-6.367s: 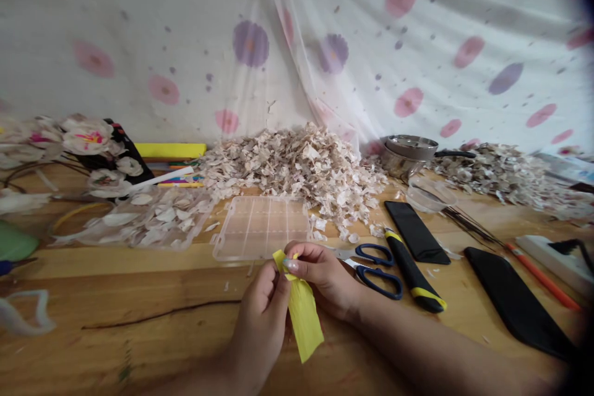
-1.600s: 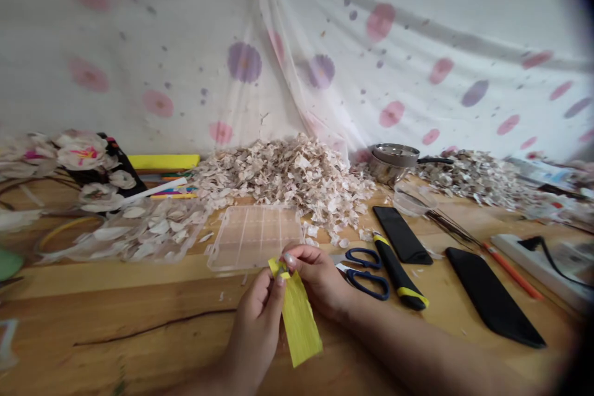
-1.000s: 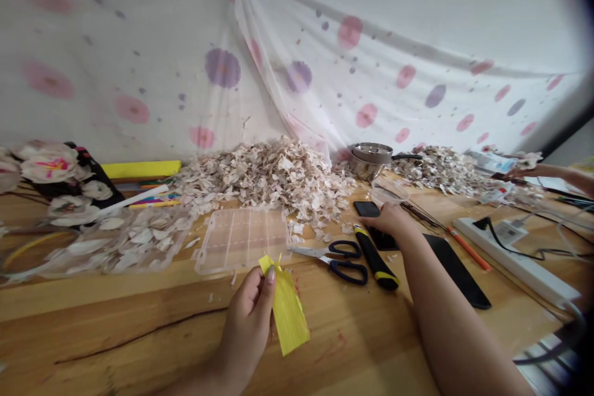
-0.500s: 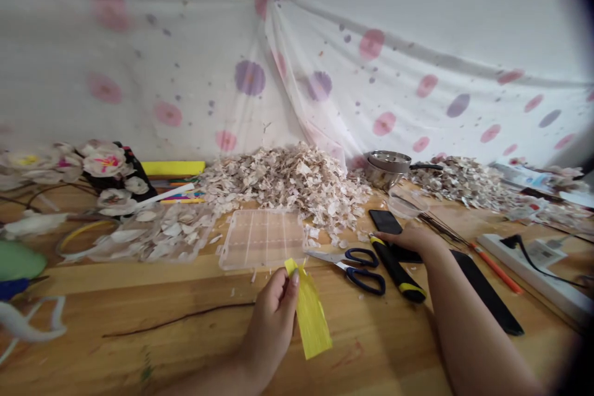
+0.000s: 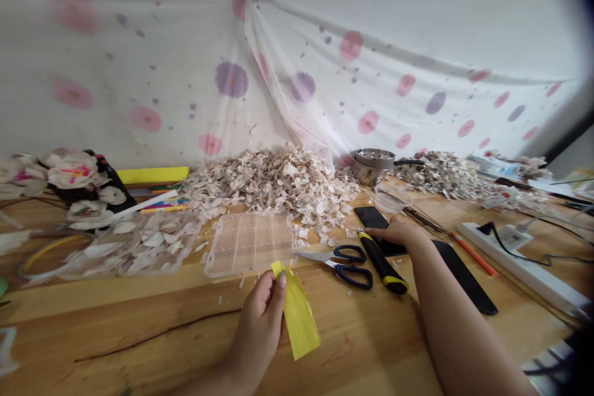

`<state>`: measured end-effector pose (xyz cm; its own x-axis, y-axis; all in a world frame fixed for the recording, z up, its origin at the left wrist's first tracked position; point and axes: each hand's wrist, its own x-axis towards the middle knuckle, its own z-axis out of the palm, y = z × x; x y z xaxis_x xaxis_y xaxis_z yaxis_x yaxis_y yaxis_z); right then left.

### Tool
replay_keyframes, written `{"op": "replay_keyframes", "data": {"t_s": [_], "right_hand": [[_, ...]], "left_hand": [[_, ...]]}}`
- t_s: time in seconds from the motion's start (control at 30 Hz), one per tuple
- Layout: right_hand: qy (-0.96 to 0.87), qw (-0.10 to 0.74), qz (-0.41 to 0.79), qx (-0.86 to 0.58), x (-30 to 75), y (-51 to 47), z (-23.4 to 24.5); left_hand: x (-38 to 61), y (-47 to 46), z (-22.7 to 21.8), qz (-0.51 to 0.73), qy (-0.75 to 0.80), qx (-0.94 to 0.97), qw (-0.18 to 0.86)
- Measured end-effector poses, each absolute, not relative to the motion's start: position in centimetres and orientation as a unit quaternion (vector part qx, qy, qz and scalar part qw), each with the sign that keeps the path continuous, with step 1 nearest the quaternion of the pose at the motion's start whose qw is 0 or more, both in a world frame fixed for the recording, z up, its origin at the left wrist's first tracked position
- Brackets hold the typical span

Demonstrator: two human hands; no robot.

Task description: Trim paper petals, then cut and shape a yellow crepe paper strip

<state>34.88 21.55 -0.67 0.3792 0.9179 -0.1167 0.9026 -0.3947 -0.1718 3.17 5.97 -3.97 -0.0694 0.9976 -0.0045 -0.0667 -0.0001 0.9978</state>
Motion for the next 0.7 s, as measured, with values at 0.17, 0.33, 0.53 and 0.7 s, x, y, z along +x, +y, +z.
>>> {"op": "replay_keyframes", "data": {"t_s": [0.17, 0.33, 0.53, 0.7], "right_hand": [[-0.551, 0.004, 0.131, -0.824, 34.93, 21.05, -0.14], [-0.558, 0.003, 0.140, -0.818, 34.97, 21.19, 0.12], [-0.545, 0.004, 0.145, -0.826, 34.72, 21.69, -0.05], [-0.541, 0.013, 0.148, -0.828, 35.00, 21.88, -0.55]], "left_hand": [[3.26, 6.05, -3.72, 0.531, 0.500, 0.466, 0.501], [3.28, 6.04, -3.69, 0.529, 0.506, 0.464, 0.498], [3.27, 6.03, -3.67, 0.538, 0.507, 0.461, 0.490], [3.22, 6.01, -3.63, 0.536, 0.506, 0.470, 0.486]]}}
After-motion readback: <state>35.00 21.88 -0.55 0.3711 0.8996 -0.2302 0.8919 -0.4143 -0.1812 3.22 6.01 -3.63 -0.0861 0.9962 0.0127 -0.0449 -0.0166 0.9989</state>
